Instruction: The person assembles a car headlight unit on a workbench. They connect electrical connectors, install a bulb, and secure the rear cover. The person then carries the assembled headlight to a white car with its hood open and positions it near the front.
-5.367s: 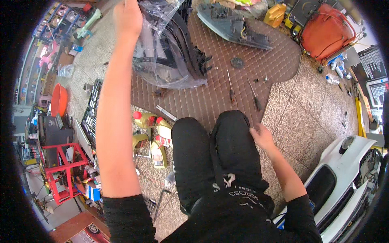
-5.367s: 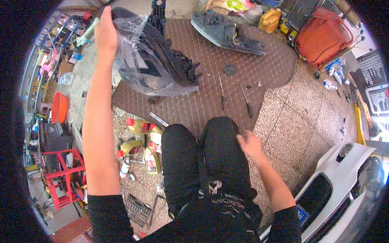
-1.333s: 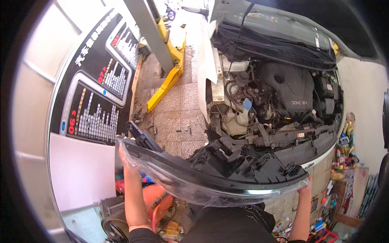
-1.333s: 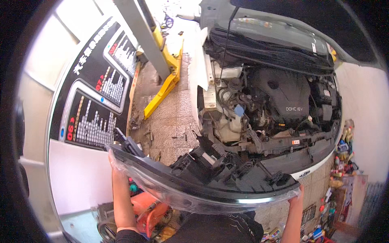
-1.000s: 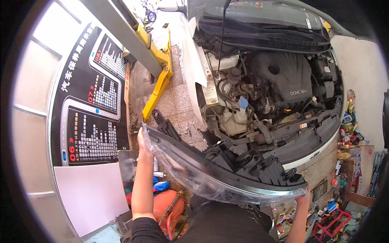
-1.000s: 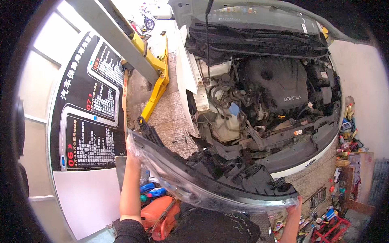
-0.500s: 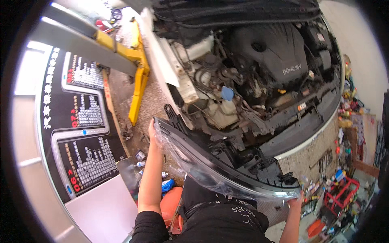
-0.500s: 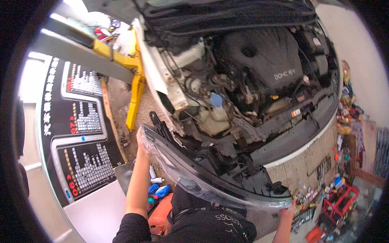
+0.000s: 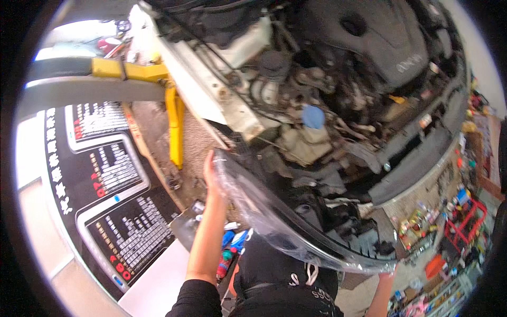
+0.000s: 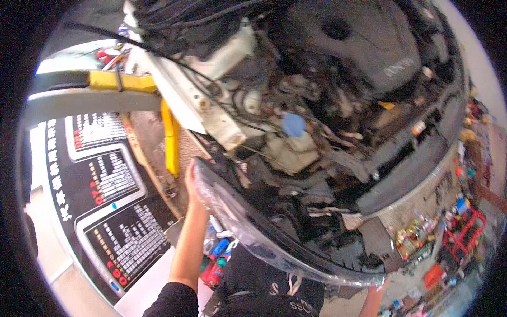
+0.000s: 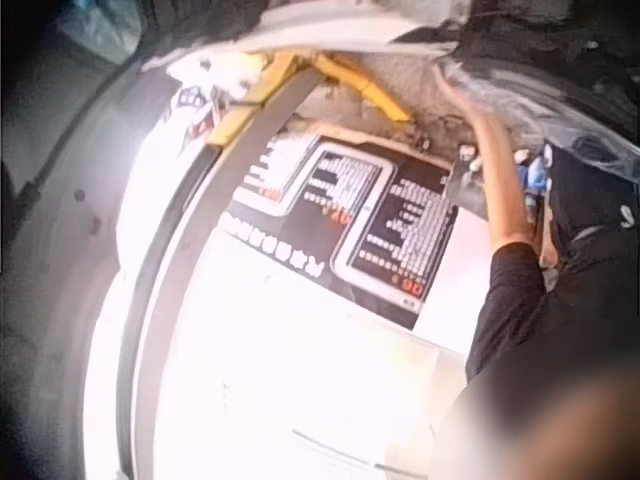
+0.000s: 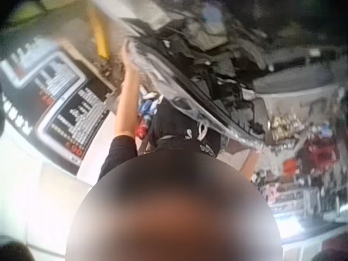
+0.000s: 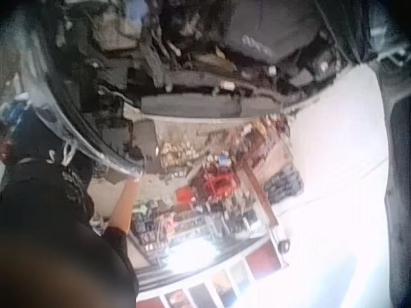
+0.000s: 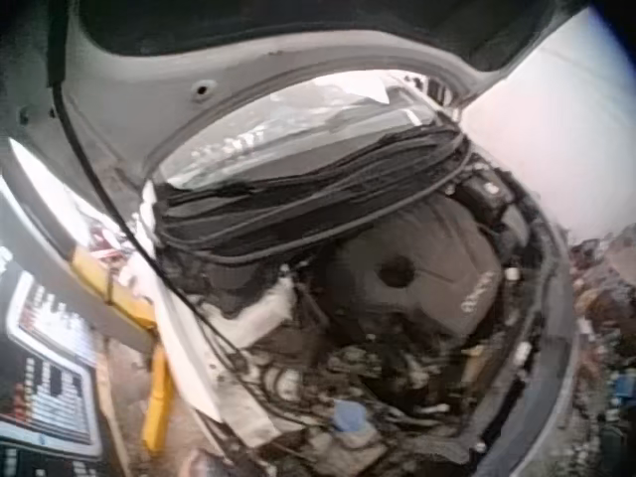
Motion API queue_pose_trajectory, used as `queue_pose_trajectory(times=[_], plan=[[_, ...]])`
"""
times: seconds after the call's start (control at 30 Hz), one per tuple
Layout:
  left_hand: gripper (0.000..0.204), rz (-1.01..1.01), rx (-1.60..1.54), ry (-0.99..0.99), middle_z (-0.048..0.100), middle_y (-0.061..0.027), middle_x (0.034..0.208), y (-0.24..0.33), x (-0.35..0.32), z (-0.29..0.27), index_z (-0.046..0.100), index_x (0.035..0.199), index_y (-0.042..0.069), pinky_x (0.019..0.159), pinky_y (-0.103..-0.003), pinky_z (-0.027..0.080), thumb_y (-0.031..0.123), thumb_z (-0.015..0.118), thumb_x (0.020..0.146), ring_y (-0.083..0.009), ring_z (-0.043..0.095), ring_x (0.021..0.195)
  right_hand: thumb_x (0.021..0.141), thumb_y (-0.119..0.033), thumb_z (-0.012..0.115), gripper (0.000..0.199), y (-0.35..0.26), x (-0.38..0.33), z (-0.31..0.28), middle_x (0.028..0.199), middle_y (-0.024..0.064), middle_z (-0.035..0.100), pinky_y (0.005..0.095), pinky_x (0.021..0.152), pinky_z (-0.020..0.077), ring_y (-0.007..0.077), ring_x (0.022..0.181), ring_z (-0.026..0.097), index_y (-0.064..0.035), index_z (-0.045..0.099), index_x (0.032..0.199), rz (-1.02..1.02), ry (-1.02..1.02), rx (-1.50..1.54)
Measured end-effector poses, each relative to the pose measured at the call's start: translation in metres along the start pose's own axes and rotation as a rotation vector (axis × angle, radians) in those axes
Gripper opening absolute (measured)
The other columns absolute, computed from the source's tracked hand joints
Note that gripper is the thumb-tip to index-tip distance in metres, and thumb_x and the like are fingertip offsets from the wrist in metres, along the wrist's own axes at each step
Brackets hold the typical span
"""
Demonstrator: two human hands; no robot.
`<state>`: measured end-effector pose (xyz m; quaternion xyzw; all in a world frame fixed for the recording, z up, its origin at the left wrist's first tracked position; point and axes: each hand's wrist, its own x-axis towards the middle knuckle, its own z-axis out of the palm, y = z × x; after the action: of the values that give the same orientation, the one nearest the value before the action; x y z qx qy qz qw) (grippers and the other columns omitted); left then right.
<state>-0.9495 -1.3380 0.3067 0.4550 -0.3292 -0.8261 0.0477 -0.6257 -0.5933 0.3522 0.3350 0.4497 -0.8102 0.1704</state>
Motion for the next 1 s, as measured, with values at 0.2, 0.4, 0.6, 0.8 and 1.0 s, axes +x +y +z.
queue_pose_trajectory(times=[0.2,0.4,0.6,0.8,1.0], plan=[[0.031,-0.014,-0.113,-0.022,0.077,-0.0086,0.096,-0.010,0.023,-0.012,0.071,0.102,0.011,0.083,-0.038,0.059,0.040,0.062,0.101,-0.0225,0.073,0.087,0.104,-0.056,0.034,0.067,0.044,0.008,-0.032,0.158,0.0115,0.049,0.0570,0.123,0.0323,0.0351,0.146,0.044,-0.0154,0.046,0.157,0.175,0.718,0.422],[0.036,-0.014,-0.130,0.038,0.078,-0.0091,0.096,-0.001,0.022,-0.014,0.073,0.100,0.011,0.079,-0.037,0.061,0.043,0.058,0.103,-0.0234,0.074,0.085,0.104,-0.056,0.035,0.067,0.072,0.047,-0.035,0.157,0.0127,0.050,0.0575,0.122,0.0333,0.0360,0.145,0.045,-0.0141,0.048,0.155,0.229,0.815,0.437],[0.043,0.013,-0.146,-0.037,0.078,-0.0101,0.100,0.007,0.033,-0.020,0.073,0.108,0.006,0.081,-0.039,0.061,0.045,0.056,0.103,-0.0247,0.075,0.086,0.103,-0.055,0.035,0.067,0.088,0.087,-0.024,0.155,0.0138,0.052,0.0579,0.121,0.0343,0.0369,0.144,0.046,-0.0128,0.049,0.153,0.251,0.793,0.444],[0.041,0.054,-0.068,-0.015,0.077,-0.0086,0.102,0.013,0.042,-0.021,0.071,0.114,0.006,0.083,-0.035,0.059,0.043,0.057,0.103,-0.0219,0.073,0.089,0.103,-0.055,0.035,0.067,0.107,0.109,-0.019,0.153,0.0150,0.053,0.0583,0.121,0.0353,0.0377,0.143,0.047,-0.0116,0.051,0.152,0.263,0.785,0.459],[0.035,0.117,-0.061,-0.019,0.076,-0.0068,0.100,0.014,0.044,-0.013,0.071,0.111,0.008,0.084,-0.034,0.057,0.040,0.058,0.105,-0.0200,0.072,0.091,0.102,-0.054,0.036,0.067,0.118,0.132,-0.015,0.152,0.0162,0.055,0.0587,0.120,0.0363,0.0386,0.142,0.048,-0.0103,0.053,0.150,0.264,0.777,0.480]])
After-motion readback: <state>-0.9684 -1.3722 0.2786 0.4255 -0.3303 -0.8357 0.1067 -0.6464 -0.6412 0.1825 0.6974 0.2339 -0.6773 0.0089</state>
